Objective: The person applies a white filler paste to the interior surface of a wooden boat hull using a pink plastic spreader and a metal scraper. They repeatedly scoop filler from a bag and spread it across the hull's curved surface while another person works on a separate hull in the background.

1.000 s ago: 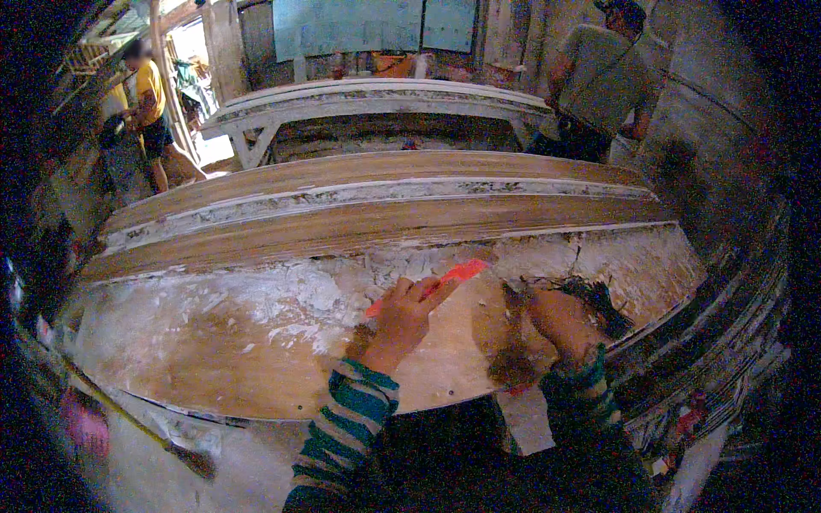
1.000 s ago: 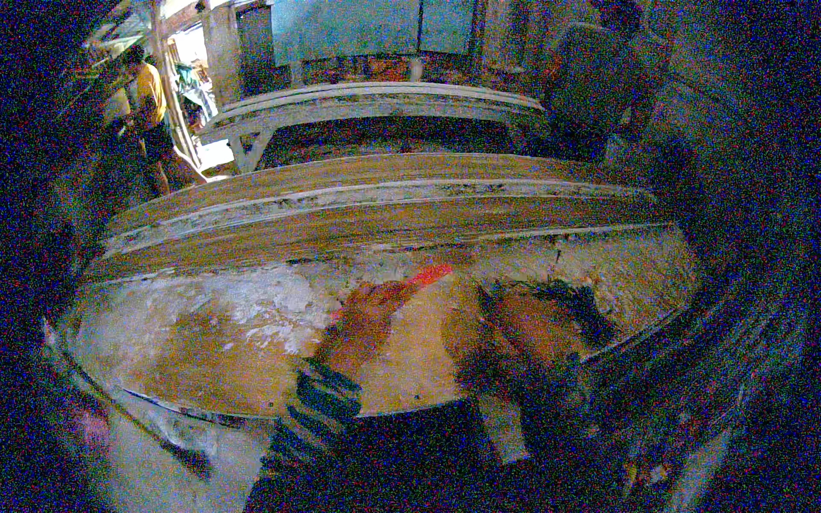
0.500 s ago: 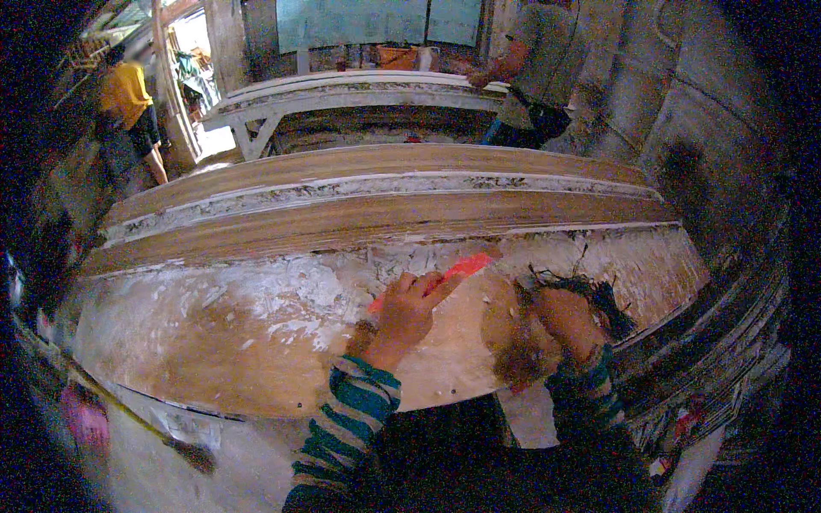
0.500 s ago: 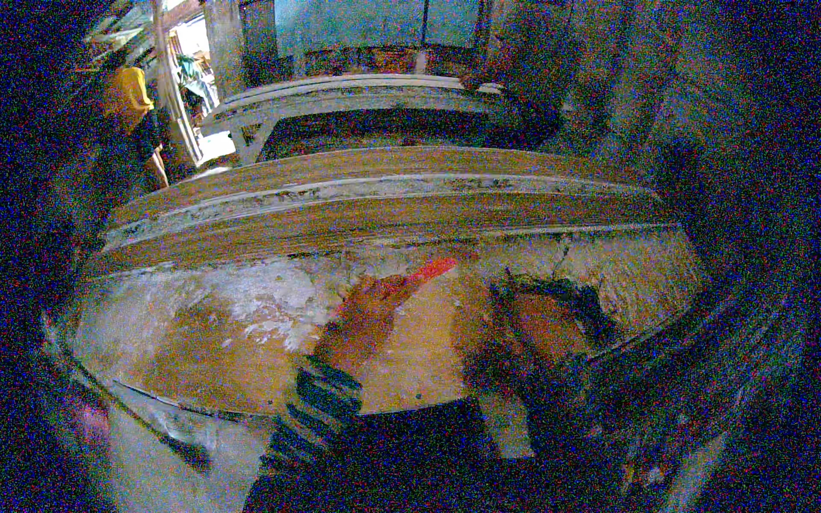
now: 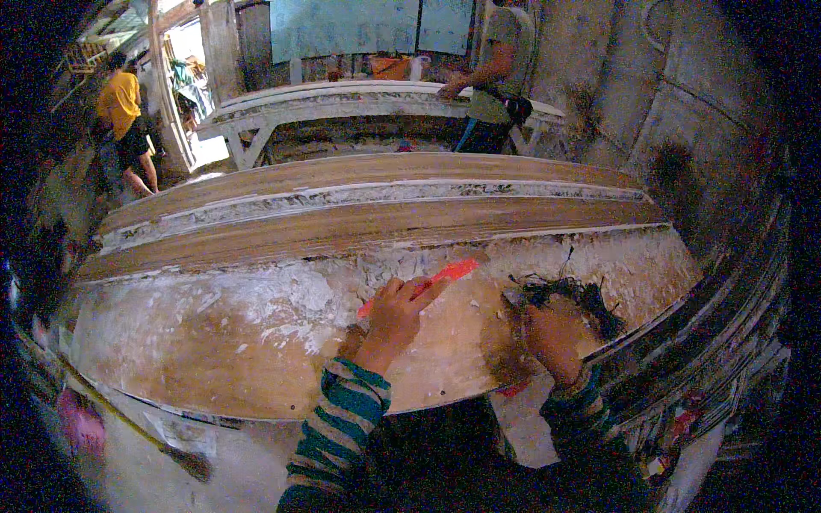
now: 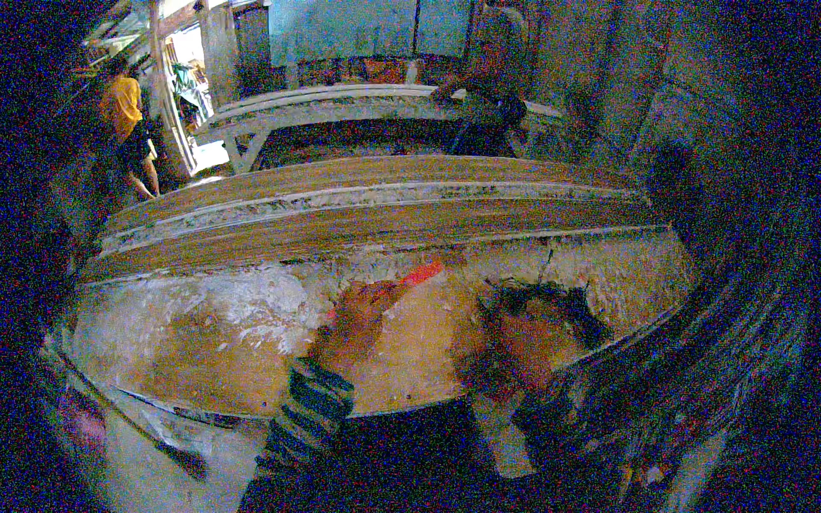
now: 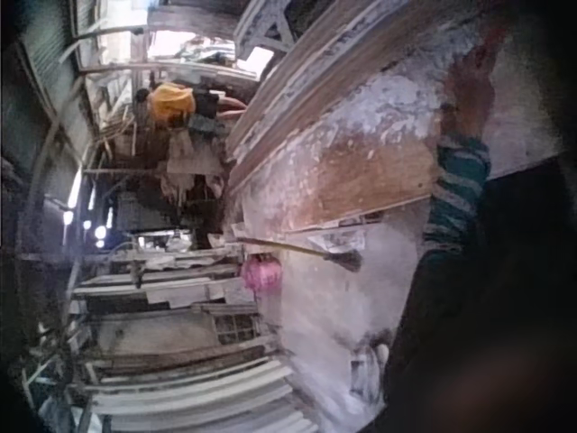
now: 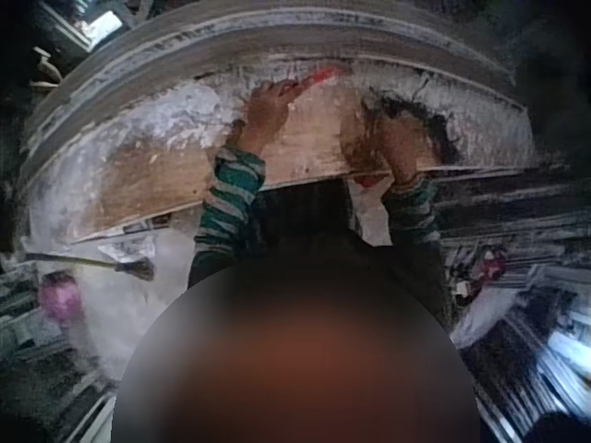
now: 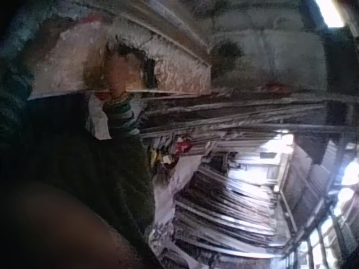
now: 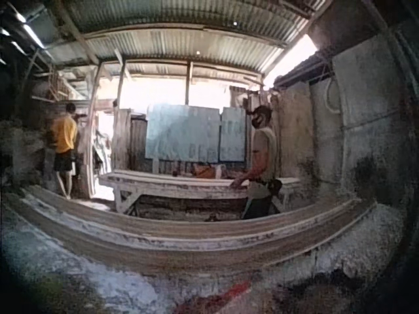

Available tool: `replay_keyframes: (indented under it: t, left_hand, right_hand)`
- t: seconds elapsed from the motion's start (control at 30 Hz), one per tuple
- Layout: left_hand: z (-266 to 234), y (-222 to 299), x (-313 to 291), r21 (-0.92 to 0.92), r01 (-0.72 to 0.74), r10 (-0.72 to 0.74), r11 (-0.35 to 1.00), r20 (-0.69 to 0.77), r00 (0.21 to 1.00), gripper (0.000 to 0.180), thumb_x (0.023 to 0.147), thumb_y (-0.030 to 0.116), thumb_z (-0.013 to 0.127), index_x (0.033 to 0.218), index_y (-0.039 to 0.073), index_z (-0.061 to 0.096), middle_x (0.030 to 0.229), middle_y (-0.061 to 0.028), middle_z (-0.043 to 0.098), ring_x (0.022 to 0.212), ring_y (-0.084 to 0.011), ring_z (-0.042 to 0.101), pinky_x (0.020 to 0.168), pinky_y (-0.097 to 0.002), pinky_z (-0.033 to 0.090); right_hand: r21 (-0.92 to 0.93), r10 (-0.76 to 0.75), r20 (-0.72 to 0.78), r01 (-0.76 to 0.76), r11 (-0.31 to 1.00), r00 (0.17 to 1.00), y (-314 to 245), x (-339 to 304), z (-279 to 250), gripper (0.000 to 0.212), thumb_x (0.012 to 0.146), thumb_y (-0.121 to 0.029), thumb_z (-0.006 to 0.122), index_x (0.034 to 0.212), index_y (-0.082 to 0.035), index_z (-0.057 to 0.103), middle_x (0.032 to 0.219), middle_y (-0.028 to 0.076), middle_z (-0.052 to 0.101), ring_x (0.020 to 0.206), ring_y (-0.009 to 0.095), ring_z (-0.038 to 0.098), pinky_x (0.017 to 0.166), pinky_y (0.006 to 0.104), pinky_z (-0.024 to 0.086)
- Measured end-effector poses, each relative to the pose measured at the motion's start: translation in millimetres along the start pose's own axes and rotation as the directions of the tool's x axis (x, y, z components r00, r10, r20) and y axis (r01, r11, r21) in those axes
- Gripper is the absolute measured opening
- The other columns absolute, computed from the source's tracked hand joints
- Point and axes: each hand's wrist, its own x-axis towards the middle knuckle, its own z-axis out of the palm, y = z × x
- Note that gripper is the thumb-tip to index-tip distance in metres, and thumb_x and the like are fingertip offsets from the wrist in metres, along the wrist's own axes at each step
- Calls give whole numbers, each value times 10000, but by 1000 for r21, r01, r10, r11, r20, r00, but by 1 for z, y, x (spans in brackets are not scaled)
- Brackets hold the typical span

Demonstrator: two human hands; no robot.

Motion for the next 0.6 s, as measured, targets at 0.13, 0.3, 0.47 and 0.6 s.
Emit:
replay_keyframes:
  t: [0.13, 0.3, 0.47, 0.6]
  left_hand:
    - [-1, 1, -1, -46, -3, 5, 999, 46, 999, 696, 664, -17, 554, 1304, 254, 532, 1064, -58, 616, 846, -272, 544, 779, -401, 484]
    - [-2, 1, -1, -20, -18, 19, 1000, 61, 998, 712, 667, -26, 548, 1320, 255, 514, 1072, -58, 611, 872, -278, 542, 805, -410, 480]
    - [1, -3, -2, 4, -6, 5, 1000, 38, 999, 701, 679, -29, 539, 1322, 249, 512, 1087, -50, 601, 884, -277, 538, 810, -416, 480]
    - [0, 1, -1, -12, -3, 3, 1000, 66, 998, 670, 689, -18, 542, 1308, 237, 526, 1089, -43, 599, 883, -274, 534, 809, -410, 482]
  right_hand:
    - [49, -3, -82, 7, 999, 997, -1, 27, 16, 233, 837, -241, 542, 881, -52, 672, 763, 205, 659, 684, 396, 650, 581, 494, 517]
    - [26, -27, -125, 30, 999, 992, 11, 64, 18, 243, 835, -269, 549, 855, -64, 676, 737, 188, 661, 666, 390, 650, 561, 493, 515]
    - [10, -15, -158, 17, 1000, 987, 10, 50, 22, 227, 837, -223, 530, 809, -40, 663, 728, 194, 656, 661, 387, 650, 540, 469, 516]
    - [0, -99, -249, 103, 995, 963, 10, 38, 16, 215, 836, -193, 518, 772, -31, 646, 745, 199, 657, 676, 382, 655, 555, 476, 519]
